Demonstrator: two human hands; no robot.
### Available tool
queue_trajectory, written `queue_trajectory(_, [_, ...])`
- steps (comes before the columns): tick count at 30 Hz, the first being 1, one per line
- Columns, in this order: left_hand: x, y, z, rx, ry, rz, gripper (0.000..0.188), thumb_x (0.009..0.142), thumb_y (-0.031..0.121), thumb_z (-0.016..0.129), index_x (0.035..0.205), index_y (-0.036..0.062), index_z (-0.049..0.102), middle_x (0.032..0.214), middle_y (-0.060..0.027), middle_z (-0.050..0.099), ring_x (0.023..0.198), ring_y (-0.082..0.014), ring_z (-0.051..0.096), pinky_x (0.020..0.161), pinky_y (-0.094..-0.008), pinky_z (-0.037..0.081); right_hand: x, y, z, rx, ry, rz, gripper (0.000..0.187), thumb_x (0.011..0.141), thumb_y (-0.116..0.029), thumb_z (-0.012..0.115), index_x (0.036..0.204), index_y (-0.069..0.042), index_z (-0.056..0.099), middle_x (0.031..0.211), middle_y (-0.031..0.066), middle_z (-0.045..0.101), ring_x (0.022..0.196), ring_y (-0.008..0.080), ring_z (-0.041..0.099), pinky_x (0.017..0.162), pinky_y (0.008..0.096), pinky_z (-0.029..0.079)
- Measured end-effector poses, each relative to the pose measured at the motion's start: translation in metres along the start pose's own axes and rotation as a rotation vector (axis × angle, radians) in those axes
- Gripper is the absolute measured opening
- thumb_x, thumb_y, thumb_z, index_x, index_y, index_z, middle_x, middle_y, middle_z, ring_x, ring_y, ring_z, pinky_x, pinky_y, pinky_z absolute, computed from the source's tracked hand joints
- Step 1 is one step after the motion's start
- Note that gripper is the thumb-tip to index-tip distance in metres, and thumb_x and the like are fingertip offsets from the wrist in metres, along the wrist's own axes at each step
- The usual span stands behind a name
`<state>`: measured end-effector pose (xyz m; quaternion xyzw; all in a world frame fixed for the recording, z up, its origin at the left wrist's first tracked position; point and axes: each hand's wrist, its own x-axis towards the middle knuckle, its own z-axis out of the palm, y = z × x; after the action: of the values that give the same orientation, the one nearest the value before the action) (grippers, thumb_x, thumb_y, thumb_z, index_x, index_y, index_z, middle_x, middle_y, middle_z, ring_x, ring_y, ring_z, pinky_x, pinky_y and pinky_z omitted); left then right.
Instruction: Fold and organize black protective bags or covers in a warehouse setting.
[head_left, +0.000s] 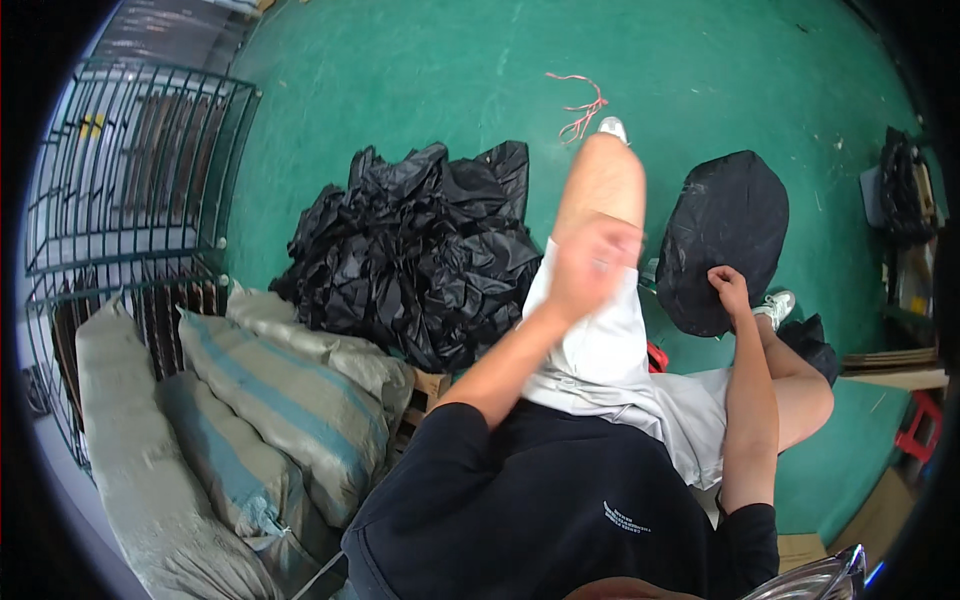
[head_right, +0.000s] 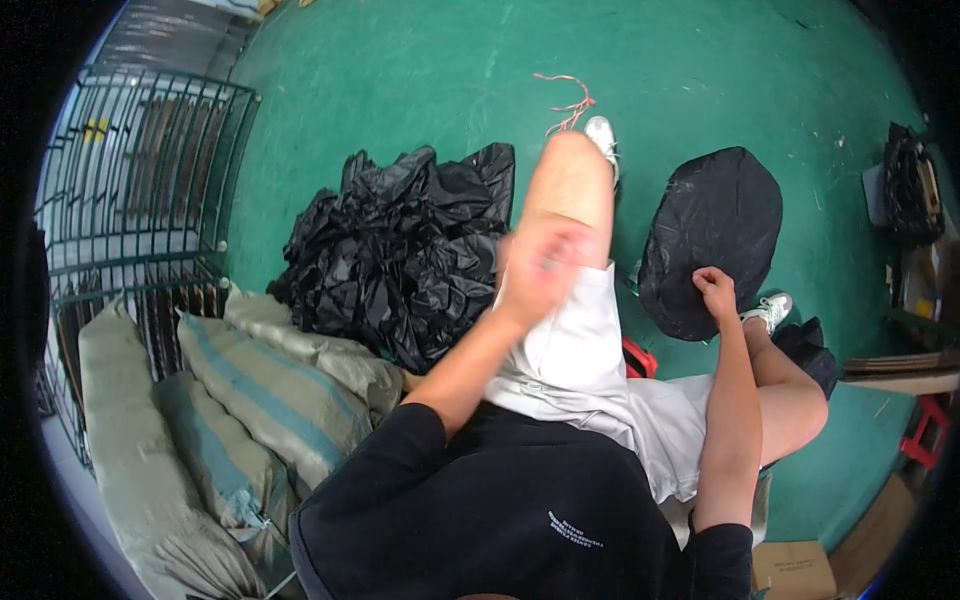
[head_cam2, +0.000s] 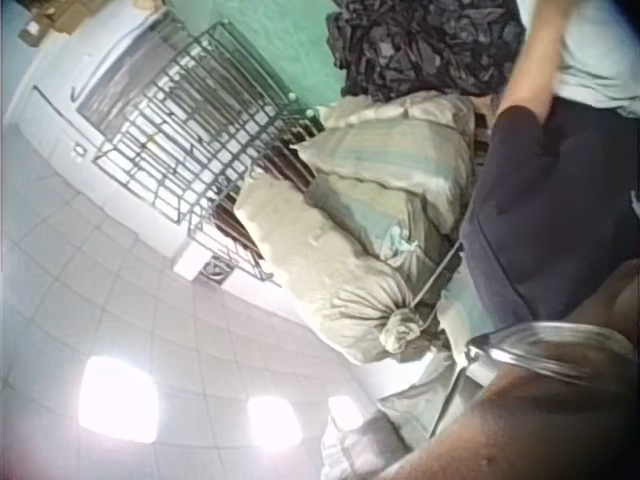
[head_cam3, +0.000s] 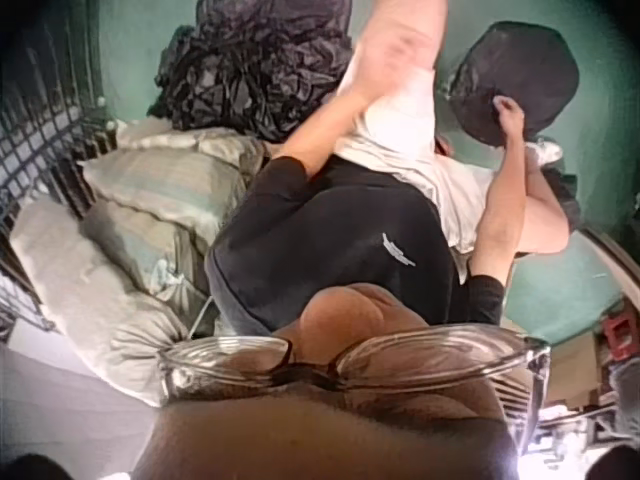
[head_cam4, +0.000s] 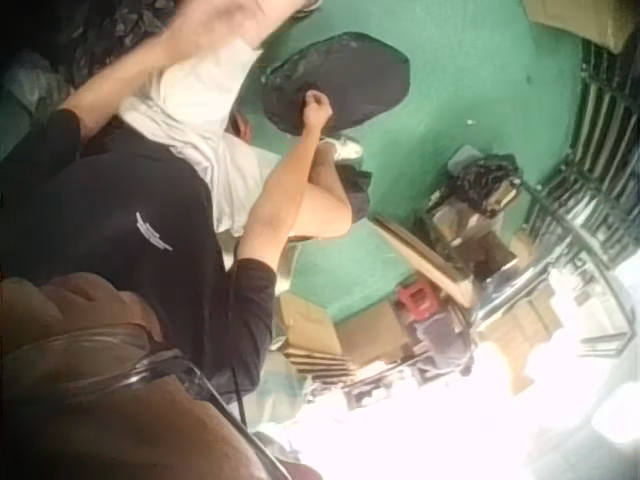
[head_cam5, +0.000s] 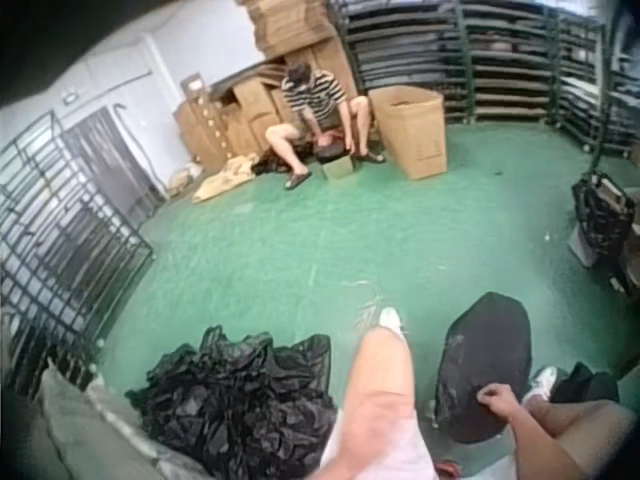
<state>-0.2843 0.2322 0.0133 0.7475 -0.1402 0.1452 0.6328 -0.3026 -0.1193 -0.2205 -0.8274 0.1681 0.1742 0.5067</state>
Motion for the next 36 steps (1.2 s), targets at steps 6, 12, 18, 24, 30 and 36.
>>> queue_trajectory(6, [-0.097,-0.194,-0.206,0.411,0.565,-0.73,0.02,0.082,0.017,0.069,0.094,0.0017,0.064,0.084,-0.0076,0.067,0.076,-0.0173,0.062,0.073,-0.03,0.05,-0.005,-0.025,-0.005,0.047,-0.16,0.103,0.011,0.088,-0.011,0.064,0.096,-0.004,0.066,0.082,-0.0013,0.062,0.075,0.0106,0.056,0.068,0.0254,0.045])
queue_trajectory(12, [-0.188,-0.233,-0.166,1.098,-0.322,-0.821,0.048,0.068,0.025,0.077,0.111,0.0106,0.061,0.119,-0.0144,0.06,0.118,-0.031,0.054,0.1,-0.0416,0.041,-0.025,0.024,-0.068,0.094,-0.207,0.259,0.007,0.087,-0.005,0.063,0.094,-0.004,0.062,0.076,-0.0008,0.058,0.065,0.009,0.051,0.058,0.0229,0.041])
queue_trajectory(18, [-0.184,-0.266,-0.177,1.118,-0.476,-0.915,0.021,0.093,0.024,0.051,0.106,0.0077,0.054,0.098,-0.0183,0.067,0.103,-0.0364,0.06,0.094,-0.0482,0.041,-0.042,-0.012,-0.077,-0.016,-0.206,0.28,0.009,0.088,-0.005,0.062,0.096,-0.002,0.061,0.077,0.0002,0.058,0.07,0.0111,0.054,0.063,0.0252,0.043])
queue_trajectory(24, [-0.098,-0.239,-0.212,0.624,0.318,-0.532,0.015,0.097,0.019,0.049,0.1,0.0045,0.049,0.088,-0.0196,0.061,0.085,-0.0357,0.06,0.079,-0.0426,0.046,-0.028,-0.048,-0.09,-0.092,-0.19,0.081,0.013,0.089,-0.006,0.062,0.101,-0.001,0.061,0.087,0.0019,0.062,0.081,0.011,0.057,0.072,0.026,0.047])
queue_trajectory(30, [0.076,-0.097,-0.157,0.0,0.358,-0.096,0.01,0.101,0.015,0.048,0.102,0.0053,0.047,0.086,0.0041,0.042,0.078,-0.0057,0.038,0.072,-0.021,0.036,-0.028,-0.107,-0.092,0.024,-0.224,-0.125,0.02,0.088,-0.007,0.064,0.107,-0.001,0.061,0.095,0.002,0.064,0.089,0.0108,0.059,0.08,0.0266,0.048])
queue_trajectory(36, [0.153,0.023,0.037,0.341,-0.321,0.35,0.009,0.093,0.014,0.056,0.095,0.0049,0.054,0.08,-0.0069,0.056,0.069,-0.0198,0.058,0.06,-0.0331,0.047,-0.035,-0.183,-0.096,0.556,-0.576,-0.246,0.047,0.091,-0.028,0.065,0.129,-0.004,0.052,0.118,0.0115,0.06,0.109,0.021,0.059,0.095,0.0361,0.047])
